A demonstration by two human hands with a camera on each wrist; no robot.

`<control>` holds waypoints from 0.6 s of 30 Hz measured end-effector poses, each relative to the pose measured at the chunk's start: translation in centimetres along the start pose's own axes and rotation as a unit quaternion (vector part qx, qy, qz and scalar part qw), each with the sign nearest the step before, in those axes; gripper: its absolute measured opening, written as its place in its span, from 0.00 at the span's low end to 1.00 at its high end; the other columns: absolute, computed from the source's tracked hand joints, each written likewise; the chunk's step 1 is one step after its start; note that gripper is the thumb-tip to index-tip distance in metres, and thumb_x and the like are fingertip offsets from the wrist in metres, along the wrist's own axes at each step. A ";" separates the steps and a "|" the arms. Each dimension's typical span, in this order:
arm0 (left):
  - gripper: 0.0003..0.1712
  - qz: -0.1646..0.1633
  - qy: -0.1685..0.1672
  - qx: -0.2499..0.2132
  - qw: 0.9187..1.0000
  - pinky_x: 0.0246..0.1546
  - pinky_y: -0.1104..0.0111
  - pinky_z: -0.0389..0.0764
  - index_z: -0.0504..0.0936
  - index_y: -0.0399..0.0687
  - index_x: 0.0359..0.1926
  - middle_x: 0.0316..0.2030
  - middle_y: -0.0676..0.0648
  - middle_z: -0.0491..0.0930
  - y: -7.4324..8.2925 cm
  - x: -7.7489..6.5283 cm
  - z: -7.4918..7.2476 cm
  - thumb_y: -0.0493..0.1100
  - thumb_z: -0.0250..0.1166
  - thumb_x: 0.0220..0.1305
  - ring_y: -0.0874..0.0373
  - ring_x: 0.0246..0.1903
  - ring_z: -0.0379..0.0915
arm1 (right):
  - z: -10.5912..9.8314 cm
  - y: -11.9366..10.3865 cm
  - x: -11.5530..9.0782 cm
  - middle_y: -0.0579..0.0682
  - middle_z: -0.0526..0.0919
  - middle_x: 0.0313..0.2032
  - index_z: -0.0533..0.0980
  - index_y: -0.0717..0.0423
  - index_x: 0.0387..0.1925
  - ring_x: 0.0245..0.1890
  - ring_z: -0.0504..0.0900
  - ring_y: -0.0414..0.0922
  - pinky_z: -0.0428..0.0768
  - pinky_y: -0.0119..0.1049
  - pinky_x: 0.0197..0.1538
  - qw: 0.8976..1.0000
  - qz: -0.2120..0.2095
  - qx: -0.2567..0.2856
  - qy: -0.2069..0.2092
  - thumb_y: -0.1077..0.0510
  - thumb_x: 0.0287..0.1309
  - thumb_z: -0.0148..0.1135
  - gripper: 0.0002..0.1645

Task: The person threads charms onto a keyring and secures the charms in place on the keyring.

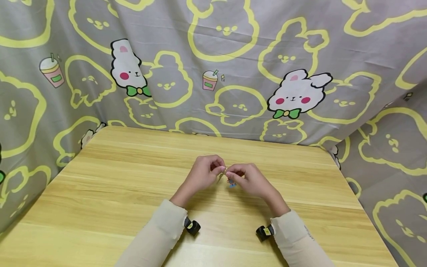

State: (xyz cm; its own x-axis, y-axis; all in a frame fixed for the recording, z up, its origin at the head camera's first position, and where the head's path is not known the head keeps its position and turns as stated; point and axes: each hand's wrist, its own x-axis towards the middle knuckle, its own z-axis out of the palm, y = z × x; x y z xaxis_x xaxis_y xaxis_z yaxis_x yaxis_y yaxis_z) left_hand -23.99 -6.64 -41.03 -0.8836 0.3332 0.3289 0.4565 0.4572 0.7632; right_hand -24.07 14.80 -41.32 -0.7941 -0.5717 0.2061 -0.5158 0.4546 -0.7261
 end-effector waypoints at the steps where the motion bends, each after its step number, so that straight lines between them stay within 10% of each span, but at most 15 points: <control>1: 0.05 -0.012 0.003 -0.012 1.000 0.27 0.69 0.77 0.84 0.47 0.34 0.27 0.49 0.83 0.1 0.0 0.1 0.37 0.67 0.70 0.60 0.25 0.75 | 0.0 0.0 0.0 0.42 0.86 0.31 0.86 0.55 0.44 0.31 0.83 0.40 0.83 0.37 0.37 1.000 0.002 0.001 0.002 0.53 0.75 0.58 0.14; 12: 0.02 -0.065 0.034 -0.060 0.995 0.29 0.68 0.79 0.85 0.46 0.39 0.29 0.52 0.82 0.4 0.0 0.5 0.39 0.67 0.71 0.59 0.28 0.77 | 0.4 -0.2 0.2 0.41 0.86 0.32 0.84 0.56 0.44 0.31 0.83 0.40 0.84 0.41 0.38 0.999 0.021 0.012 0.028 0.56 0.74 0.60 0.10; 18: 0.07 -0.010 0.021 -0.007 1.000 0.35 0.64 0.83 0.86 0.43 0.47 0.33 0.52 0.85 0.3 0.1 0.4 0.39 0.68 0.70 0.59 0.32 0.79 | 0.1 -0.3 0.1 0.42 0.86 0.31 0.84 0.55 0.43 0.30 0.82 0.42 0.82 0.38 0.36 0.999 0.016 0.005 0.042 0.55 0.75 0.58 0.10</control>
State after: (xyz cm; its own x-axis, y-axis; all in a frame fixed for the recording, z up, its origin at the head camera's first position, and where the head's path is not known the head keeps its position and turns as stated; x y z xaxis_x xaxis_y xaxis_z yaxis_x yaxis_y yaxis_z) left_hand -23.92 -6.14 -41.04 -0.8963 0.2892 0.3363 0.4375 0.4524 0.7771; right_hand -23.98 14.51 -41.16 -0.8348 -0.4968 0.2371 -0.4865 0.4642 -0.7402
